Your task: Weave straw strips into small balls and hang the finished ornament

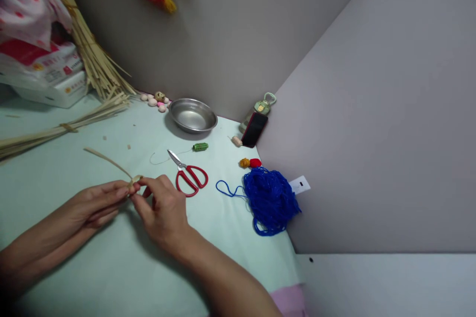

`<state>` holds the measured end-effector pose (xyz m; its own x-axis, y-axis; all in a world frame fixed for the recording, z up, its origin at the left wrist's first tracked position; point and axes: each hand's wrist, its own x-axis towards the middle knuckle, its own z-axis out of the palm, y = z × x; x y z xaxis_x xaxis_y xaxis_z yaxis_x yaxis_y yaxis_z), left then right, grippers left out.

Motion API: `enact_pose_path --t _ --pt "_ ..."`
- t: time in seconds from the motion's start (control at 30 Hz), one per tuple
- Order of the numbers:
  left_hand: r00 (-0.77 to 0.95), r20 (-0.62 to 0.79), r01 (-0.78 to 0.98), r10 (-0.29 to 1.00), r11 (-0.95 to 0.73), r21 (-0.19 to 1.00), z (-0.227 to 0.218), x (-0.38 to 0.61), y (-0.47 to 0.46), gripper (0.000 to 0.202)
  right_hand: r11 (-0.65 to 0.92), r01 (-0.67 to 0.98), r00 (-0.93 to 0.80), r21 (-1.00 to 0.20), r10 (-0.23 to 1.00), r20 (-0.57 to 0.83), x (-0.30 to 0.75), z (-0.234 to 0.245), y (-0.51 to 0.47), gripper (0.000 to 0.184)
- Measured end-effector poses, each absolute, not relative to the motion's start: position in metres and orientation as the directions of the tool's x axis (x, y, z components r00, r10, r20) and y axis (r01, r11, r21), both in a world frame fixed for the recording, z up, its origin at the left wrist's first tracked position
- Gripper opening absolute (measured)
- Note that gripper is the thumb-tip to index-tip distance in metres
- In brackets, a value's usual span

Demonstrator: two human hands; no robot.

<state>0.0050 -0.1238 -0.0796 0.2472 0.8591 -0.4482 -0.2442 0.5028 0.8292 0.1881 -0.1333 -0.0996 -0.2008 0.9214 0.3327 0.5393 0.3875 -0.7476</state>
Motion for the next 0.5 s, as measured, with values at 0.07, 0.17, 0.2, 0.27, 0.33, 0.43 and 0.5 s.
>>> enact_pose_path --t 0.07,0.17,0.2,0.27,0.33,0.43,0.5 --pt "0.239 -0.431 -0.235 0.87 0.482 0.844 -0.0841 0.0072 -0.1257 0.058 0.315 0.472 -0.147 -0.823 0.949 0.279 0.1832 -0.1024 -0.1316 0.019" --pt "0.231 -0.399 -0.239 0.887 0.449 0.861 -0.0879 0.0087 -0.1264 0.054 0.194 0.333 -0.08 -0.923 0.981 0.178 0.1786 -0.1039 -0.1305 0.014" --pt "0.233 -0.393 -0.244 0.889 0.445 0.862 -0.0879 0.0088 -0.1261 0.053 0.172 0.308 -0.065 -0.936 0.985 0.159 0.178 -0.1037 -0.1308 0.014" --pt "0.234 -0.395 -0.267 0.888 0.45 0.852 -0.0861 0.0083 -0.1249 0.052 0.186 0.308 -0.039 -0.933 0.982 0.183 0.1783 -0.1025 -0.1321 0.012" --pt "0.239 -0.41 -0.298 0.88 0.468 0.832 -0.0828 0.0073 -0.1233 0.052 0.268 0.343 -0.026 -0.9 0.961 0.276 0.1802 -0.1006 -0.1338 0.008" --pt "0.267 -0.404 -0.336 0.875 0.477 0.812 -0.0802 0.0057 -0.1214 0.05 0.397 0.405 -0.065 -0.824 0.911 0.407 0.184 -0.0976 -0.1356 0.013" --pt "0.281 -0.393 -0.337 0.876 0.473 0.814 -0.0826 0.0046 -0.1211 0.044 0.429 0.452 -0.114 -0.782 0.897 0.427 0.186 -0.0958 -0.136 0.021"
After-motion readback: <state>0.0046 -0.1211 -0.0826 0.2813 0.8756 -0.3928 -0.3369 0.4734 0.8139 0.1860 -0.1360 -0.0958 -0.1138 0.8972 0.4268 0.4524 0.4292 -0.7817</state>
